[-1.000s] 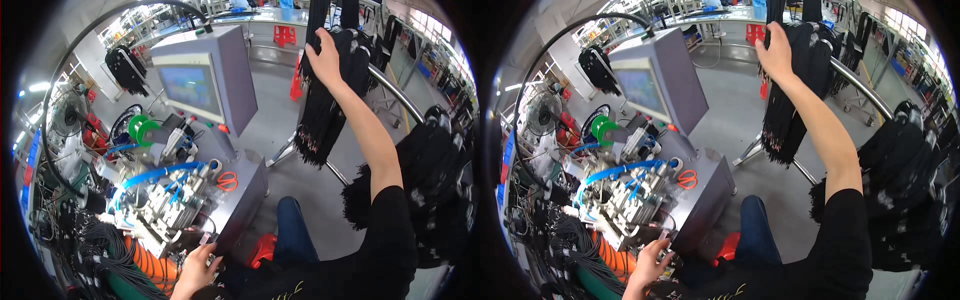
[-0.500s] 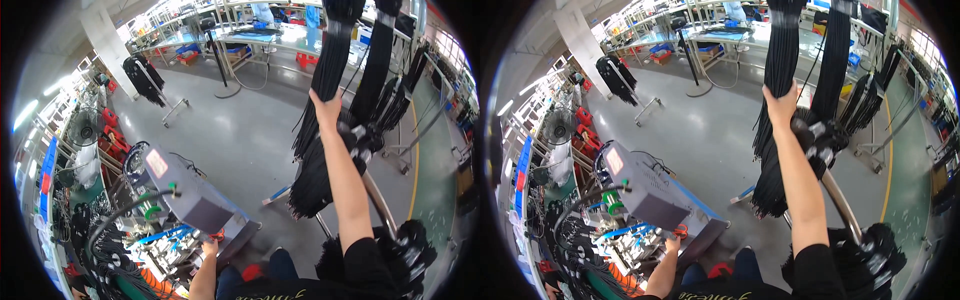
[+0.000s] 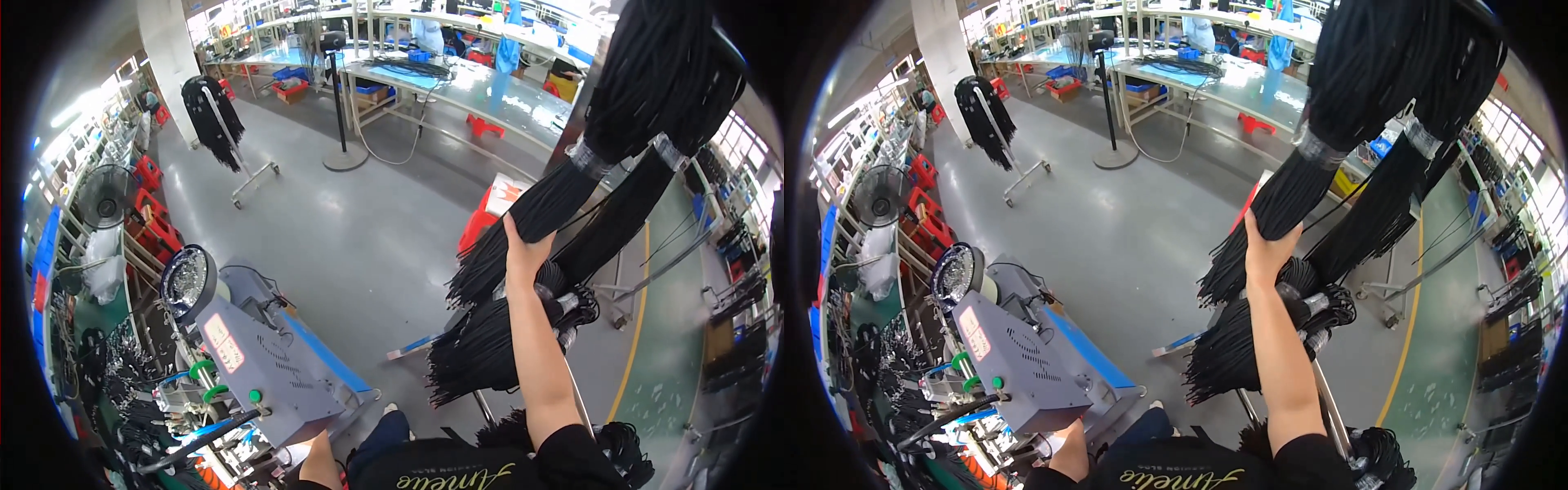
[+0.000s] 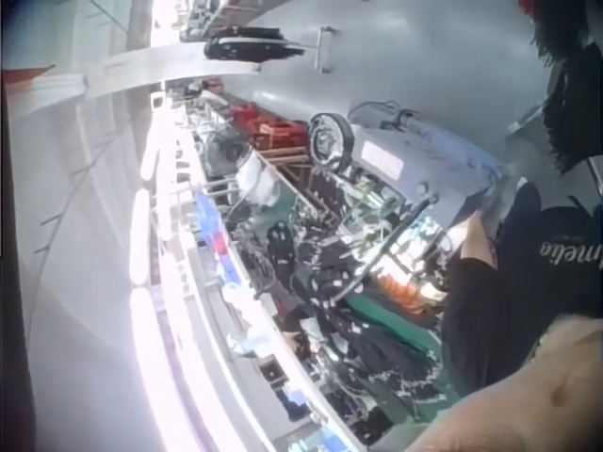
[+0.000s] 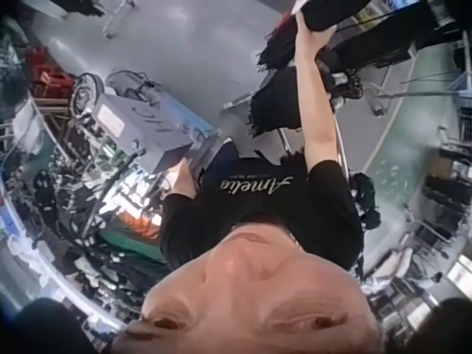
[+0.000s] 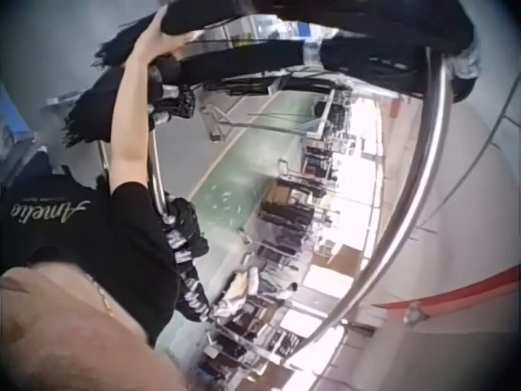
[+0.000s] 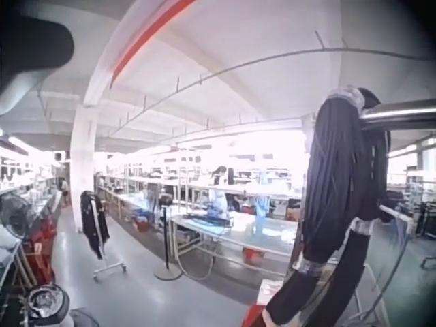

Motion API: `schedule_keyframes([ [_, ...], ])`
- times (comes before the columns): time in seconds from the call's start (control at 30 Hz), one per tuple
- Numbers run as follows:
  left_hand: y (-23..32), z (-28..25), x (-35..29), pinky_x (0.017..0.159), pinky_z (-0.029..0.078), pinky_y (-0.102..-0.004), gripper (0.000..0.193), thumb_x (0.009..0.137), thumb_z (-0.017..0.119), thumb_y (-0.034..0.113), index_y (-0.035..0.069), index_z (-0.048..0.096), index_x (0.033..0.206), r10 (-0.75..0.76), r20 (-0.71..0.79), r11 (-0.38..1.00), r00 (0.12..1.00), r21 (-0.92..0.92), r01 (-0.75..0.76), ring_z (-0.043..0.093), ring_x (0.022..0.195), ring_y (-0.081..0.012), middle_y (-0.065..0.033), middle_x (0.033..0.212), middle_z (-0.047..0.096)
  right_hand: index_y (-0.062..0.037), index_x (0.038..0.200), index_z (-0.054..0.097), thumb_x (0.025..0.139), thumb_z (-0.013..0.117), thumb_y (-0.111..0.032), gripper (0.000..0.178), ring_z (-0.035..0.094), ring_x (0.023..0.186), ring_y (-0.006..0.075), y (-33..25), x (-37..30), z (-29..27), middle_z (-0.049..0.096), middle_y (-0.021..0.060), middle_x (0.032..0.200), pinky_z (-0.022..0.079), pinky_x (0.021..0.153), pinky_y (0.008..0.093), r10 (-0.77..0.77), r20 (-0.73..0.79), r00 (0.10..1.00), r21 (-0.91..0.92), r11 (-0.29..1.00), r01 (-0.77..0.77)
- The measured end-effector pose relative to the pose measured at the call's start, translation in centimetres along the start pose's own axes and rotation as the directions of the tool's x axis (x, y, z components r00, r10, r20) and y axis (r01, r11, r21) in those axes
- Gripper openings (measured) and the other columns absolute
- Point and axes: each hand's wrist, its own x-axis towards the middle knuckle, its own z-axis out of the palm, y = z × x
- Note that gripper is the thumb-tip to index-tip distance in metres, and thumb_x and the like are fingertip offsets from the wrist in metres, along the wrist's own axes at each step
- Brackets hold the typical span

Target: Processing and assembling electrical wire harnesses using specialized factory stripping and crimping machinery.

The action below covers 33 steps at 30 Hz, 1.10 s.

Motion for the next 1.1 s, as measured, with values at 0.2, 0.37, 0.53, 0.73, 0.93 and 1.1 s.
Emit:
schedule_keyframes([
  [0.2,4.9,1.5,0.3,0.098,0.046,-0.0393,0.058,0.074,0.077,0.031,-0.007,0.063,0.116,0.042,0.142,0.992,0.989,-0.122,-0.025,0.059,0.110,-0.0330,-0.0224,0.115,0.064,0.0084,0.131,0.045,0.070,0.087,-0.021,0.080,0.055,0.115,0.0267,3.0,5.5,-1.4,0.055,0.0177,0.127,0.040,0.102,0.0368,-0.064,-0.033,0.997,-0.052,0.997,0.062],
  [0.37,4.2,2.1,-1.3,0.096,0.047,-0.0389,0.055,0.074,0.077,0.029,-0.006,0.063,0.115,0.025,0.265,0.986,0.964,-0.164,0.019,0.060,0.107,-0.0318,-0.0209,0.112,0.064,0.0114,0.133,0.044,0.072,0.086,-0.023,0.082,0.053,0.119,0.0274,6.4,8.8,-2.1,0.053,0.0201,0.133,0.039,0.104,0.0375,-0.179,-0.064,0.982,-0.121,0.978,0.170],
  [0.53,-3.0,1.4,-9.1,0.094,0.048,-0.0384,0.052,0.075,0.076,0.026,-0.005,0.064,0.114,-0.214,0.306,0.932,0.927,-0.221,0.288,0.061,0.104,-0.0306,-0.0195,0.109,0.065,0.0186,0.123,0.051,0.074,0.085,-0.028,0.076,0.058,0.111,0.0286,9.4,11.9,-3.8,0.059,0.0255,0.125,0.042,0.101,0.0405,-0.074,-0.065,0.995,-0.289,0.956,0.052],
  [0.73,-4.2,3.6,-22.2,0.091,0.049,-0.0379,0.049,0.075,0.076,0.024,-0.004,0.065,0.113,-0.491,0.314,0.720,0.812,-0.379,0.582,0.062,0.100,-0.0292,-0.0177,0.106,0.066,0.0113,0.123,0.055,0.080,0.081,-0.020,0.059,0.060,0.106,0.0259,8.5,10.7,-5.8,0.062,0.0189,0.122,0.048,0.097,0.0388,-0.001,0.000,1.000,-0.183,0.983,0.001],
  [0.93,-0.5,4.0,-22.8,0.089,0.051,-0.0374,0.045,0.075,0.076,0.021,-0.004,0.066,0.112,-0.559,0.311,0.561,0.768,-0.540,0.627,0.064,0.097,-0.0277,-0.0160,0.103,0.067,0.0071,0.131,0.048,0.093,0.064,-0.011,0.045,0.052,0.119,0.0250,6.6,1.4,-9.7,0.053,0.0149,0.132,0.041,0.104,0.0372,0.127,0.343,0.931,-0.264,0.964,-0.034],
  [1.1,1.4,3.2,-20.8,0.086,0.052,-0.0369,0.043,0.076,0.076,0.018,-0.003,0.067,0.111,-0.520,0.351,0.488,0.779,-0.626,0.608,0.065,0.093,-0.0265,-0.0145,0.100,0.068,0.0046,0.133,0.047,0.096,0.056,-0.012,0.041,0.049,0.125,0.0229,18.1,-0.7,-19.9,0.051,0.0167,0.134,0.037,0.107,0.0367,0.776,0.588,0.229,-0.681,0.627,-0.377],
])
